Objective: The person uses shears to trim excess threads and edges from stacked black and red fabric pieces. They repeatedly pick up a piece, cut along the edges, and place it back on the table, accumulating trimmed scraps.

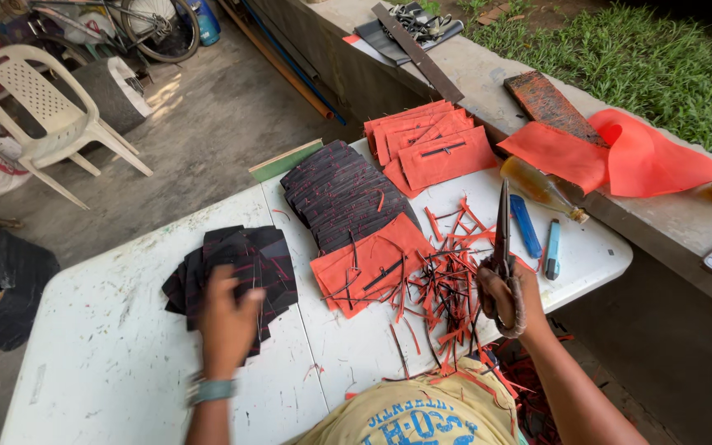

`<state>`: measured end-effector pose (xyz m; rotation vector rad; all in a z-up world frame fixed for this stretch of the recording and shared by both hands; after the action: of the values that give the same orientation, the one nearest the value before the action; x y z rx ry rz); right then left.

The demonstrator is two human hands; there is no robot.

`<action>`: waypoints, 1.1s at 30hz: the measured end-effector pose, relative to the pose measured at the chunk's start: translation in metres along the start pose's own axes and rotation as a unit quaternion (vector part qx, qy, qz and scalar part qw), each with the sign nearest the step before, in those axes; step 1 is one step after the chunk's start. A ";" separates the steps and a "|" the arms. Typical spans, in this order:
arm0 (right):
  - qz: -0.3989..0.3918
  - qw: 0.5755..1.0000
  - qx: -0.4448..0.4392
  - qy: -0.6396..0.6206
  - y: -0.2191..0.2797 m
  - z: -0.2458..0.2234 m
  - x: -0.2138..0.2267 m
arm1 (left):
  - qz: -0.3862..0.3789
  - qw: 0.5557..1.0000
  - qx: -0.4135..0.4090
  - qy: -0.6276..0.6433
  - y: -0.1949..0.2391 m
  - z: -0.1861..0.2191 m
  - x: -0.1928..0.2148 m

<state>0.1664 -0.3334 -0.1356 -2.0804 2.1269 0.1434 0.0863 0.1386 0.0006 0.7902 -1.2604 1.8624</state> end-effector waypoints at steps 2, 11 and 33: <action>-0.001 1.000 -0.007 -0.017 0.002 0.002 -0.008 | -0.097 0.994 -0.038 -0.019 0.012 0.038 -0.071; -0.029 0.994 -0.096 0.049 0.012 0.029 -0.031 | -0.187 0.972 -0.141 -0.001 0.019 0.129 -0.151; -0.090 0.966 -0.015 0.244 -0.013 0.029 -0.014 | -0.259 0.940 -0.221 0.017 0.070 0.179 -0.126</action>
<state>0.1807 -0.3149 -0.1606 -2.5174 2.1637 -0.4029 0.1098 -0.0761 -0.0771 0.7440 -1.2361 1.1156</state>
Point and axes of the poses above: each hand's wrist, its own y-axis away from the middle knuckle, its own x-axis out of the back of the hand, z = x × y, the point moved 8 cm from there along -y, towards the middle knuckle, and after that the axes turned 8 degrees about -y, right-handed, at the moved point
